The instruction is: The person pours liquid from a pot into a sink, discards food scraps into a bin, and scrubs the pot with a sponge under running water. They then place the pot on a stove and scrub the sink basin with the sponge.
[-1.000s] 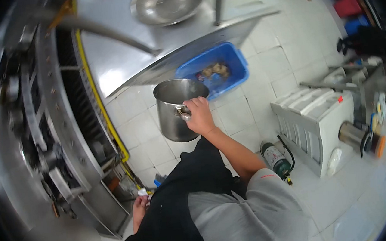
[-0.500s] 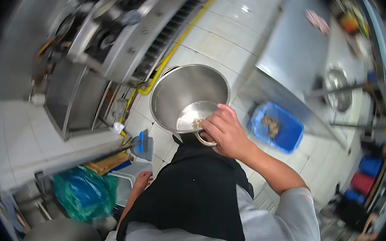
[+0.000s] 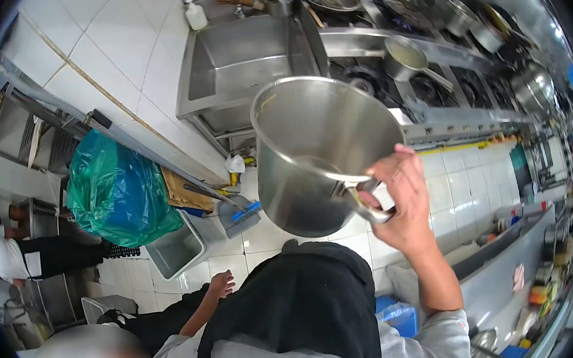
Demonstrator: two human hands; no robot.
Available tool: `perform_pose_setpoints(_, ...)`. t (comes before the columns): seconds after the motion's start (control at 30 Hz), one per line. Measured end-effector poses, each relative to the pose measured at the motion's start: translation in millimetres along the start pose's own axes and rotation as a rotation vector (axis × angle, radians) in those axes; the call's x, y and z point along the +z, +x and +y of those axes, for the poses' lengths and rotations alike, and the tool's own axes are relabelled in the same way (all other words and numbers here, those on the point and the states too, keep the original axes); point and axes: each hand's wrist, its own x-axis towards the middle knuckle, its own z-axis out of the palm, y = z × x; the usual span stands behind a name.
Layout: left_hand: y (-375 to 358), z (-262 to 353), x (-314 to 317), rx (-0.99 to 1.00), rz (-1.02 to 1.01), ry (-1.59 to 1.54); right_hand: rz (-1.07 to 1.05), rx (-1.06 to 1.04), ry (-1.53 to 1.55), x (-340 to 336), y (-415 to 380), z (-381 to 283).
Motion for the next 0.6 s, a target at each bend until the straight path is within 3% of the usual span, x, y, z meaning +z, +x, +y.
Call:
perform_pose_setpoints(0.3,9.5,70.9,33.4,0.006,-0.046,-0.211,0.224,-0.2,-0.1,48.7,187.6,76.5)
perform_pose_setpoints(0.43,60.9,84.6,29.6,0.029,-0.036,-0.265,0.334,-0.182,-0.117,90.7,255.0,142.4)
perform_pose_setpoints(0.6,20.8,177.9,48.8,0.122,0.097,0.143,0.405,-0.187,0.048,165.4,347.6,235.4)
